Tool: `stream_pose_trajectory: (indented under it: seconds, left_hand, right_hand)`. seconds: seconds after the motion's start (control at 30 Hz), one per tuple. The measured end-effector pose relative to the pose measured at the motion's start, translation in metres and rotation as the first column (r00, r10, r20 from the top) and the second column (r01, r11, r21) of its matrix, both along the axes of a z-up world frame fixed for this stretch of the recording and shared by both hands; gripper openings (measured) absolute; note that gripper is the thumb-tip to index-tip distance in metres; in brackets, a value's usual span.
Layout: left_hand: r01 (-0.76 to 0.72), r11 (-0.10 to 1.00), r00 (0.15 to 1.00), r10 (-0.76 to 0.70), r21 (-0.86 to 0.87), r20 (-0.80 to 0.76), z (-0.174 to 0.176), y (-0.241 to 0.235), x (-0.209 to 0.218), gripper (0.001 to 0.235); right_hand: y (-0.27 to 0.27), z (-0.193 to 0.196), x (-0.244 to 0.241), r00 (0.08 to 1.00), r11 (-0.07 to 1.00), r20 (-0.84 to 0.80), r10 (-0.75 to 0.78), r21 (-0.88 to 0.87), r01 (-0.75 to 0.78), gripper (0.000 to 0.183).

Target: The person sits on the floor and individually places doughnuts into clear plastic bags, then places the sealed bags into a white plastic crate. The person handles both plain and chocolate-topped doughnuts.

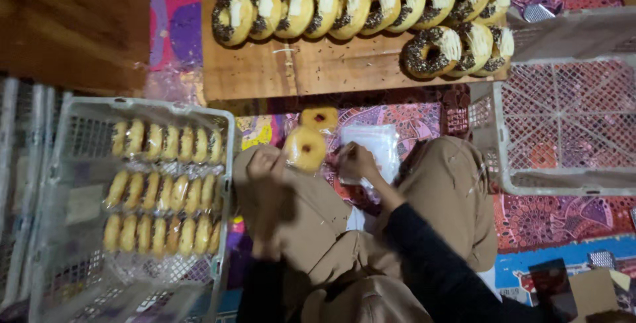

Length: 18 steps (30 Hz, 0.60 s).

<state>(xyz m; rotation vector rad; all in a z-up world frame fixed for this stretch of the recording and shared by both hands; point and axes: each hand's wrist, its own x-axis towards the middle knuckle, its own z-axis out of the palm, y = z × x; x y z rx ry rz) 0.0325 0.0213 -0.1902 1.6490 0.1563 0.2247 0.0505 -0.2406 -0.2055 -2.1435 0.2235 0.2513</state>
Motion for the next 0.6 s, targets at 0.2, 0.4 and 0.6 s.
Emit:
stream_pose_trajectory:
  seconds: [0.2, 0.4, 0.6]
  left_hand:
    - [-0.195, 0.922, 0.980, 0.199, 0.335, 0.021, -0.036, -0.054, 0.088, 0.029]
    - [-0.135, 0.812, 0.991, 0.115, 0.567, 0.072, 0.004, -0.077, 0.074, 0.027]
    - [0.033, 0.813, 0.962, -0.185, 0.582, 0.203, 0.075, -0.090, 0.041, 0.026]
  right_hand:
    - [-0.073, 0.014, 0.017, 0.908, 0.628, 0.197, 0.370, -0.773, -0.088, 0.052]
    - [-0.067, 0.011, 0.029, 0.838, 0.616, -0.017, 0.546, -0.669, -0.415, 0.022]
    - [-0.090, 0.052, 0.018, 0.804, 0.671, -0.018, 0.595, -0.539, -0.509, 0.021]
